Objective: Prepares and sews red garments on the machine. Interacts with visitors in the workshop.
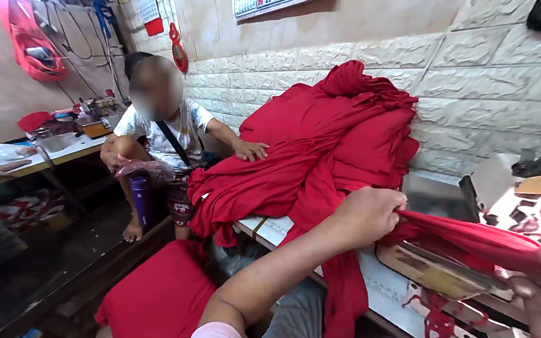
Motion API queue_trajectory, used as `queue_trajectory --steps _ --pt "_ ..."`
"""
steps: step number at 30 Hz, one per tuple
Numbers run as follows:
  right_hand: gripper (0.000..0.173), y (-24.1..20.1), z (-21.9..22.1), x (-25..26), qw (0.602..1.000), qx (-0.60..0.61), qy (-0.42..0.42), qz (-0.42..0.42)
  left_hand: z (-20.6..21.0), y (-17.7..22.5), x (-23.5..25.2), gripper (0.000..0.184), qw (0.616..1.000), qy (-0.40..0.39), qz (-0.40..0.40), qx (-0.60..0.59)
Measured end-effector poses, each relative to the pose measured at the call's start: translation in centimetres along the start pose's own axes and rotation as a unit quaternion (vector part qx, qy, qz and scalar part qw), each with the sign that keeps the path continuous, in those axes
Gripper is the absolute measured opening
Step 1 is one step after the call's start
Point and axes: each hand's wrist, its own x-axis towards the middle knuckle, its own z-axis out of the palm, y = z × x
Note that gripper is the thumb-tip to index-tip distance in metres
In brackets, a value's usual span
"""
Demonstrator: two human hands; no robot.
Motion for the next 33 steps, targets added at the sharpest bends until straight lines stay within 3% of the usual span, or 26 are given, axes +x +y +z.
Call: queue_trajectory --steps 7,9,11,13,16,18,20,24,27,30,33 --pt "0.035 0.7 -0.8 -0.2 0.999 0.014 0.038 0.02 2.7 -3.8 1.3 0.016 0.984 0.154 0.091 0.003" --pt "0.029 0.6 -0.7 -0.4 0.999 0.006 0.047 0.008 3.0 -5.1 1.4 0.018 0.991 0.121 0.053 0.025" --pt "0.014 0.6 -0.7 -0.8 0.999 -0.007 0.018 -0.031 2.7 -5.3 1.0 0.023 0.994 0.058 -0.041 0.088" --pt "0.026 0.8 -0.8 -1.2 0.998 -0.025 0.013 -0.061 2.7 -5.1 0.8 0.03 0.981 0.069 -0.076 0.162" --pt "0.021 1.1 -0.8 -1.3 0.997 -0.009 0.044 -0.058 1.7 -3.7 1.2 0.03 0.978 0.124 -0.031 0.163" --pt "0.021 1.4 -1.0 -1.2 0.997 0.021 0.057 -0.057 1.2 -2.8 2.1 0.022 0.982 0.141 0.045 0.119" --pt "0.021 1.5 -1.2 -1.2 0.995 0.038 0.074 -0.055 0.9 -1.9 3.2 0.018 0.985 0.114 0.12 0.053" --pt "0.018 1.2 -1.0 -1.3 0.993 0.05 0.1 -0.024 1.5 0.0 4.9 0.023 0.969 -0.021 0.243 -0.042" --pt "0.017 0.9 -0.9 -1.4 0.99 0.069 0.122 0.002 2.6 0.8 5.8 0.026 0.954 -0.085 0.28 0.061" --pt "0.018 0.9 -0.7 -1.4 0.988 0.085 0.127 0.008 3.4 -0.1 6.8 0.025 0.927 -0.076 0.32 0.18" --pt "0.017 0.9 -0.7 -1.5 0.989 0.087 0.118 0.009 2.3 -0.3 7.3 0.032 0.927 -0.125 0.323 0.147"
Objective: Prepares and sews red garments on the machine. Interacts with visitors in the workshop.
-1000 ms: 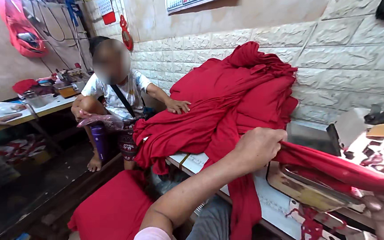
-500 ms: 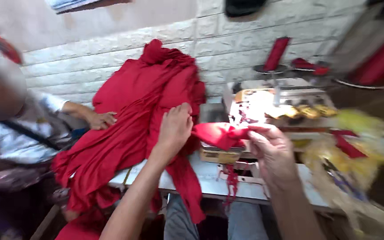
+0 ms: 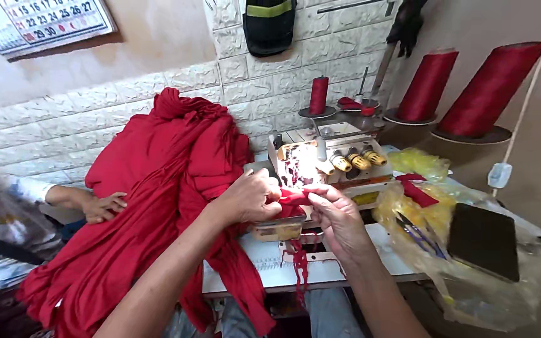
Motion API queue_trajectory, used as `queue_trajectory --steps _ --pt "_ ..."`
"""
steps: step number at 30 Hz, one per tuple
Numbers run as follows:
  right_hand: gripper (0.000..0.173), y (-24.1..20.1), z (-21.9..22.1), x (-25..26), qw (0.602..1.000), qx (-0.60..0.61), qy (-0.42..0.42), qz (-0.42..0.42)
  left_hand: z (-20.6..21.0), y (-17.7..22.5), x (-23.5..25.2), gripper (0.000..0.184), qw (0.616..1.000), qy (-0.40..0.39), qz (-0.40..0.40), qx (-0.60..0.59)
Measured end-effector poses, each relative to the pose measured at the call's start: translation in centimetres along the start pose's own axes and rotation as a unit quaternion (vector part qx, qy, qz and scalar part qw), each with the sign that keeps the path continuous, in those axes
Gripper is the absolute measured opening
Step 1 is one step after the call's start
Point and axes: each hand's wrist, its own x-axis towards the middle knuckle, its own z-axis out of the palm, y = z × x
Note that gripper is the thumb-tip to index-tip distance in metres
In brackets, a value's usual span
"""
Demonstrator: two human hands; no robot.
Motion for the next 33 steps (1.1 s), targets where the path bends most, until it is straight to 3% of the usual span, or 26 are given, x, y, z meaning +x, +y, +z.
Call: queue_trajectory --steps 4,19,27,33 --pt "0.018 0.0 -0.2 0.0 0.999 -0.016 -0.03 -0.013 -0.9 0.4 -0.3 0.029 0.997 -0.018 -0.007 -0.071" --pt "0.029 -0.6 0.0 0.4 0.987 -0.101 -0.115 -0.051 -2.3 2.8 -0.4 0.018 0.996 -0.006 0.07 -0.059" --pt "0.022 -0.5 0.3 -0.1 0.943 -0.254 -0.201 -0.082 -1.9 3.0 -0.1 0.017 0.994 0.036 0.068 -0.077" --pt "0.021 0.1 0.3 -0.1 0.903 -0.329 -0.23 -0.151 -1.5 3.0 0.1 0.017 0.993 0.047 0.059 -0.095"
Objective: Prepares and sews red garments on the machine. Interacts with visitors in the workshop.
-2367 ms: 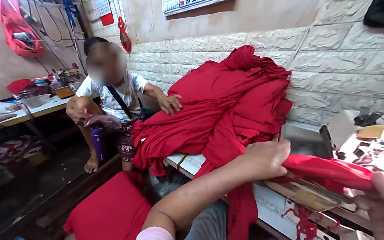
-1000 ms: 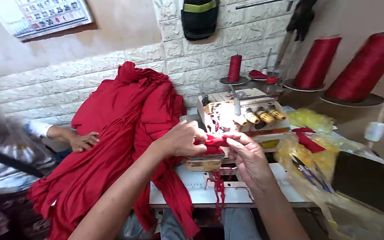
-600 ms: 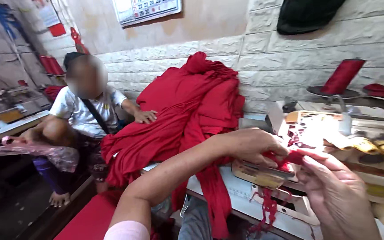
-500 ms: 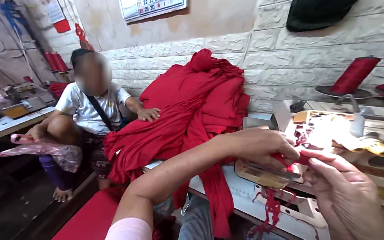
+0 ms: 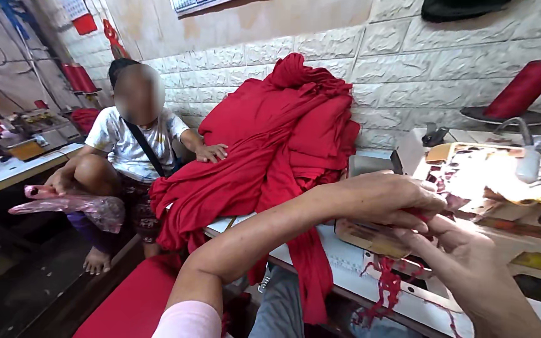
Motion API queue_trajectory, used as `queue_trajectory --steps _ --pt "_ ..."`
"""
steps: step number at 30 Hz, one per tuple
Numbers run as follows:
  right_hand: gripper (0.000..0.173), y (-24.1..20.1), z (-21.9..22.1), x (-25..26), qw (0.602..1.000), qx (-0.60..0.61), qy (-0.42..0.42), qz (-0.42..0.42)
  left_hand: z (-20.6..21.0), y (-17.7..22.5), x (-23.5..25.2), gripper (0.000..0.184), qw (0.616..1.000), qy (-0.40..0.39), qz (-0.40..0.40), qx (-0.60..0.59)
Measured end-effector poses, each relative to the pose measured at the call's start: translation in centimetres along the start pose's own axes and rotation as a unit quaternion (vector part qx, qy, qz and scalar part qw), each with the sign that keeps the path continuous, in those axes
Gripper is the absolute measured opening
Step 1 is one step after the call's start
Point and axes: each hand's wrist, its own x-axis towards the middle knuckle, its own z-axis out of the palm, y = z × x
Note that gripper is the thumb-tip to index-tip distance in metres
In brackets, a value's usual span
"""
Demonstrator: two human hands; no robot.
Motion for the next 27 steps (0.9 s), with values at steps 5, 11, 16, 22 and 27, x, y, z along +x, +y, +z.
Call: queue_trajectory --steps 5,11,16,22,27 --pt "0.026 -0.3 0.2 -0.3 0.999 -0.009 0.017 -0.04 0.6 -0.2 0.2 0.035 0.997 0.045 -0.019 -0.067" --pt "0.014 -1.7 0.8 -0.7 0.997 0.01 0.069 0.015 1.2 0.2 1.3 0.046 0.998 0.0 -0.063 -0.027" --pt "0.012 -1.4 0.4 -0.6 0.997 0.001 0.073 0.017 2.1 -0.8 1.6 0.052 0.999 0.019 -0.039 0.031" --pt "0.014 -1.1 0.5 -0.2 0.998 0.0 0.055 -0.013 1.7 -0.8 0.8 0.052 0.998 0.007 -0.064 0.011" --pt "0.025 -0.4 0.1 0.4 0.997 -0.052 -0.011 -0.064 0.8 1.4 -0.5 0.041 0.991 0.031 -0.118 0.053"
